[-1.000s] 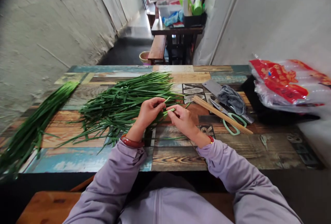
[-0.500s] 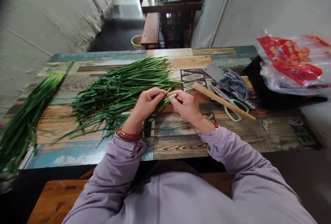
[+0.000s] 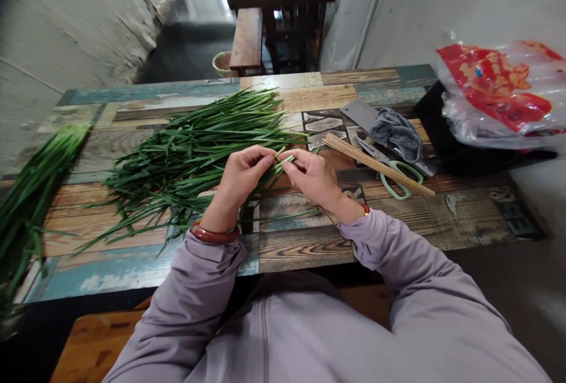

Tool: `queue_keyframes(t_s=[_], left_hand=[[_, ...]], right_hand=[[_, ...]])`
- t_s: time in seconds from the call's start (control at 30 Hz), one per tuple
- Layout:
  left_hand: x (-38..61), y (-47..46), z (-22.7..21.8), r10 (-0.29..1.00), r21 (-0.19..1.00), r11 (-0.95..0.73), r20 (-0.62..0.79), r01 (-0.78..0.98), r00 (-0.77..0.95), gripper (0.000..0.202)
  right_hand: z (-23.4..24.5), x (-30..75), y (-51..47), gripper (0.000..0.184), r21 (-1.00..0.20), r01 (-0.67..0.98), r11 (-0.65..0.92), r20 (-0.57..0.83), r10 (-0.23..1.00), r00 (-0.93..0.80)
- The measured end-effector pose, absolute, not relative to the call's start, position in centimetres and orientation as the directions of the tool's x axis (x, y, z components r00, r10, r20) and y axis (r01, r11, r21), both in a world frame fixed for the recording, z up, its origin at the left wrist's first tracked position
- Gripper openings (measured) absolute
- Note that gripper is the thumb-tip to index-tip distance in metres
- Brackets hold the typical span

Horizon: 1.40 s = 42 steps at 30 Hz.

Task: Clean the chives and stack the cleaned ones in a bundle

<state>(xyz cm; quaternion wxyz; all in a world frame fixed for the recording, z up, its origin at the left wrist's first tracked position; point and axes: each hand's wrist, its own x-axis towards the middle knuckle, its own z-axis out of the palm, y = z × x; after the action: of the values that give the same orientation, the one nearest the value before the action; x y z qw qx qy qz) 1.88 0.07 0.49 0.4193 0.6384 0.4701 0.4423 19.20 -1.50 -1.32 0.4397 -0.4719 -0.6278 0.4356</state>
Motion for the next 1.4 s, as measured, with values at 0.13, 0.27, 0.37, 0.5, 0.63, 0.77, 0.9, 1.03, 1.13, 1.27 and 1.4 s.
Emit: queue_keyframes(t_s=[0.13,0.27,0.37,0.5,0.63,0.77,0.9,1.03,1.13,1.27,1.4], left_hand=[[2.02,-0.02,0.66,0.978,0.969,-0.174,0.148,0.177,0.149,0.016],[1.94,-0.06,0.75,0.973,0.955,-0.208,0.181,0.212,0.14,0.014],[1.9,-0.02,0.68,0.971,0.942,-0.229,0.202,0.244,0.131,0.013],[1.89,0.03,0.6,0.968,0.93,-0.244,0.219,0.275,0.119,0.012],[1.85,0.03,0.59,0.965,0.921,-0.256,0.229,0.295,0.124,0.012],[1.83,0.03,0.65,0.96,0.905,-0.278,0.249,0.322,0.131,0.012],[1.91,0.01,0.84,0.96,0.906,-0.274,0.239,0.322,0.144,0.011],[1.93,-0.08,0.98,0.964,0.917,-0.252,0.208,0.31,0.168,0.01],[1.83,-0.16,1.05,0.971,0.941,-0.205,0.161,0.268,0.179,0.012],[1.66,-0.2,1.15,0.973,0.96,-0.17,0.129,0.223,0.19,0.014],[1.67,-0.19,1.16,0.974,0.968,-0.161,0.124,0.193,0.189,0.015]], right_hand=[[-1.24,19.22,-1.58,0.028,-0.96,0.214,0.183,0.147,0.974,-0.173],[-1.49,19.26,-1.59,0.028,-0.963,0.199,0.182,0.145,0.972,-0.186],[-1.58,19.23,-1.58,0.028,-0.961,0.213,0.175,0.137,0.974,-0.181],[-1.48,19.08,-1.56,0.027,-0.968,0.191,0.164,0.132,0.977,-0.167],[-1.33,18.94,-1.61,0.027,-0.971,0.182,0.158,0.128,0.978,-0.166],[-1.34,18.88,-1.72,0.027,-0.973,0.174,0.154,0.126,0.979,-0.163],[-1.57,18.91,-1.7,0.025,-0.968,0.188,0.168,0.141,0.979,-0.15],[-1.86,18.96,-1.6,0.024,-0.964,0.196,0.178,0.153,0.979,-0.133],[-1.92,18.99,-1.63,0.035,-0.966,0.182,0.183,0.161,0.979,-0.127],[-1.85,19.19,-1.74,0.049,-0.954,0.205,0.219,0.185,0.968,-0.172],[-1.8,19.36,-1.76,0.046,-0.945,0.218,0.243,0.204,0.961,-0.188]])
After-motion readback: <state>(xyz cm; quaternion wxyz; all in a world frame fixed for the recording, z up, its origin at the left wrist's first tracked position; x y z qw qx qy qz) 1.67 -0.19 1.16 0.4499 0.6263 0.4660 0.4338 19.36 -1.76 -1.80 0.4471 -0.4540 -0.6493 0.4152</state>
